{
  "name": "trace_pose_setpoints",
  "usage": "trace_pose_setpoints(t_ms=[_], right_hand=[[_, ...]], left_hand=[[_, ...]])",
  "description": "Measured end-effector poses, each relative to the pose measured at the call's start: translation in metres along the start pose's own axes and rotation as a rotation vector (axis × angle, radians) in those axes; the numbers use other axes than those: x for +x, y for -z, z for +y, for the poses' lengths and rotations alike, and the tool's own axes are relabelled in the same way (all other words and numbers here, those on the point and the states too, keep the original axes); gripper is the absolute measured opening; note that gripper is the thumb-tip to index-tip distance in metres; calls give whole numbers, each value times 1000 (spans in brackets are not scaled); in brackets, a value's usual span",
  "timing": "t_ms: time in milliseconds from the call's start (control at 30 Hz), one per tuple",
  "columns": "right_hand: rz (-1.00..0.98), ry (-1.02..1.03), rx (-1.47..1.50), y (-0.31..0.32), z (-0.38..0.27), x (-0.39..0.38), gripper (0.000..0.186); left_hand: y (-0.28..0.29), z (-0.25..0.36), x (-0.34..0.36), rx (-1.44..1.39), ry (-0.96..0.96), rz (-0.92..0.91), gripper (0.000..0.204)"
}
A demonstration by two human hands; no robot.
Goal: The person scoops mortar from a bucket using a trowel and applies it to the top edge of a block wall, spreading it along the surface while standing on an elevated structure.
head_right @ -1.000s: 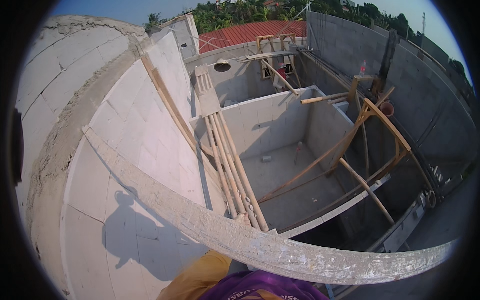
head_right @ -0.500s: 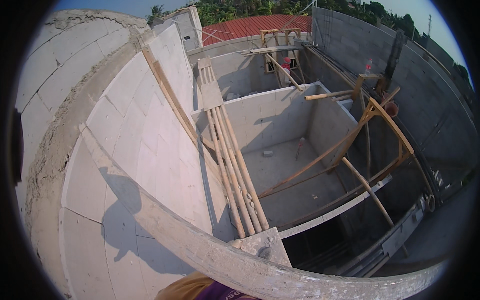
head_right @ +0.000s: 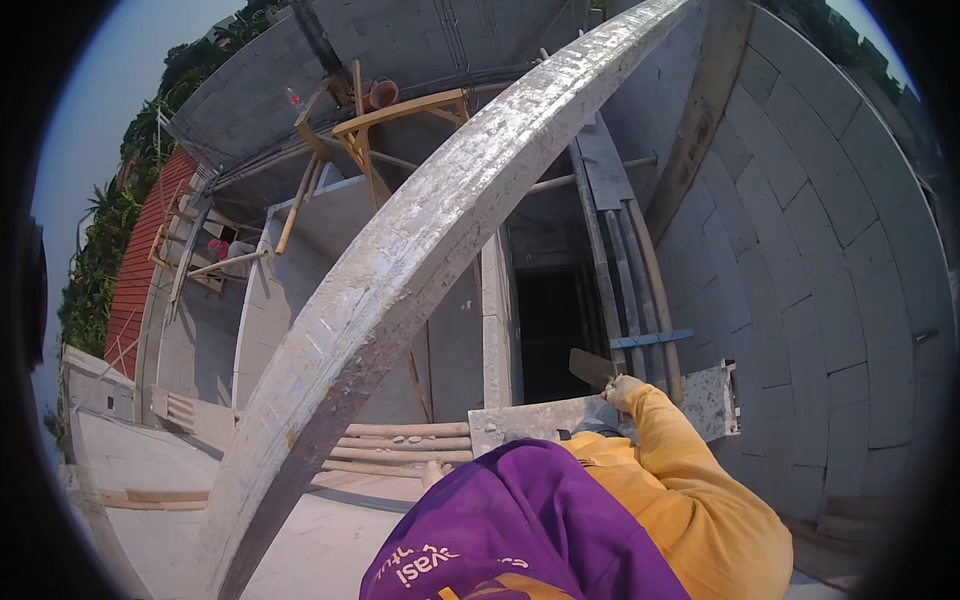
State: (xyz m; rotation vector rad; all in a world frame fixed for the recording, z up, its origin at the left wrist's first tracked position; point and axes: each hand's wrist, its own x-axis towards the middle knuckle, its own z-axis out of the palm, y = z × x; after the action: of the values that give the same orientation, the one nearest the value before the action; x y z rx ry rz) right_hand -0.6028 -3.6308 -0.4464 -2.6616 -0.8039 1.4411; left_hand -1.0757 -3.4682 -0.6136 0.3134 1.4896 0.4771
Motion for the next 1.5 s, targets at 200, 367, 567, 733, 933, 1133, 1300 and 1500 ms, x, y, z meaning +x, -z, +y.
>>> trace_pose_setpoints(t_ms=[200,367,567,733,933,1133,1300,1500], right_hand=[[28,-116,51,-107,205,22,34],[-71,-394,277,-183,303,-28,38],[-302,-680,660,-200,340,-73,38],[-148,-509,624,-216,404,-22,27],[218,-520,1233,-128,390,-16,18],[279,-673,1347,-123,429,-53,24],[21,-758,1249,-157,455,-68,32],[56,-839,1358,-186,468,-83,32]], left_hand=[[-88,20,-2,291,28,-154,42],[-195,67,-47,494,-272,-269,51],[-352,162,-247,370,-1079,-658,59],[-450,210,-348,268,-1593,-1085,80],[-495,199,-430,-64,-1596,-1064,75],[-531,196,-430,-389,-1343,-865,55],[-534,199,-439,-454,-1478,-816,51],[-531,204,-428,-437,-1556,-720,57]])
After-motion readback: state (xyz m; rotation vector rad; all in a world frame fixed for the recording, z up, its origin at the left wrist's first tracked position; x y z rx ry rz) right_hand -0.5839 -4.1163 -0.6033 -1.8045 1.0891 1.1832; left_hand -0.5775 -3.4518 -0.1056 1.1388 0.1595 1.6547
